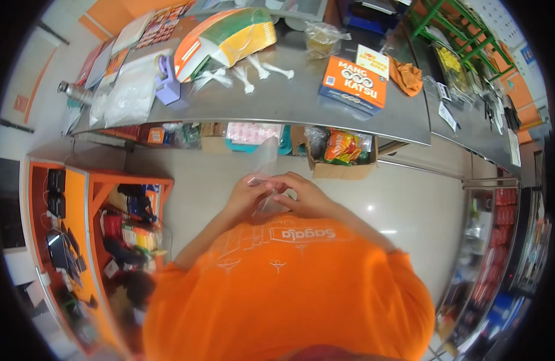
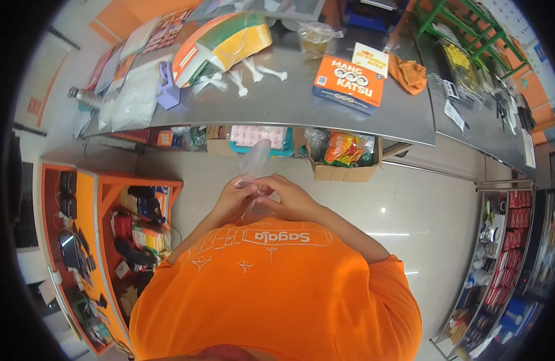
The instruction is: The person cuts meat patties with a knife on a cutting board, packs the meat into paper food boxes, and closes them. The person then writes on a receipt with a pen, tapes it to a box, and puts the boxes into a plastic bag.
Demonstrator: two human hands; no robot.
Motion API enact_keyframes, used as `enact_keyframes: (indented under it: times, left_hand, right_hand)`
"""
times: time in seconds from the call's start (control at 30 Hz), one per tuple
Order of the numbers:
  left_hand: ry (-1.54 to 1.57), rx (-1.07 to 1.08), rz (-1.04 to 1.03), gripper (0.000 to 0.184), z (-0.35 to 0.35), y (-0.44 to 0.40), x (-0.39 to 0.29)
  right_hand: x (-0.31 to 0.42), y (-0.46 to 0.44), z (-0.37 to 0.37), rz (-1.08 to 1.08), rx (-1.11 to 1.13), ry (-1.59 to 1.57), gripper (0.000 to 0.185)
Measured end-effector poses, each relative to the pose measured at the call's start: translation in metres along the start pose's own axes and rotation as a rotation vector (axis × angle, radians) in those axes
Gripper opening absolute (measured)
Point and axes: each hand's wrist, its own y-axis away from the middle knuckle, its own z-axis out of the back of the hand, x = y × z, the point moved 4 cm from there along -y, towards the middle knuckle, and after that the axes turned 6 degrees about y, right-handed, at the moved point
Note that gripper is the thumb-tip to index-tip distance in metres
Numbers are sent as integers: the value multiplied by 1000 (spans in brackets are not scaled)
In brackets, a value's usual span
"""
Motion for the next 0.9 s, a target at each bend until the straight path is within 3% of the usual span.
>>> enact_keyframes:
  times: [0.1,0.17,0.27,0.5,0.7,0.8,0.9]
  left_hand:
    - [-86,103,-13,15,28,2,7]
    - [-82,-73,-60,27,28,11,2]
    - [-42,-74,-134,18,28,23,-4]
    - [-77,-88,-179,19,103,81,8]
    - [192,-352,-340,12,139,190,14]
    - [67,-292,-329,14,182,239,41]
    - [69,-540,-199,17,207,282,70]
  right_hand:
    - [-2,-1,-14,-35,-19,-23,34]
    - [-1,-2,-24,-8,15,15,34]
    - [5,-6,-35,47,70,75,33]
    - [39,-11,-92,47,192,94,30]
    - [71,-5,-177,152,350,40,28]
    - [90,7,-223,209,433,39,27]
    - [102,23,-266,237,510,21,28]
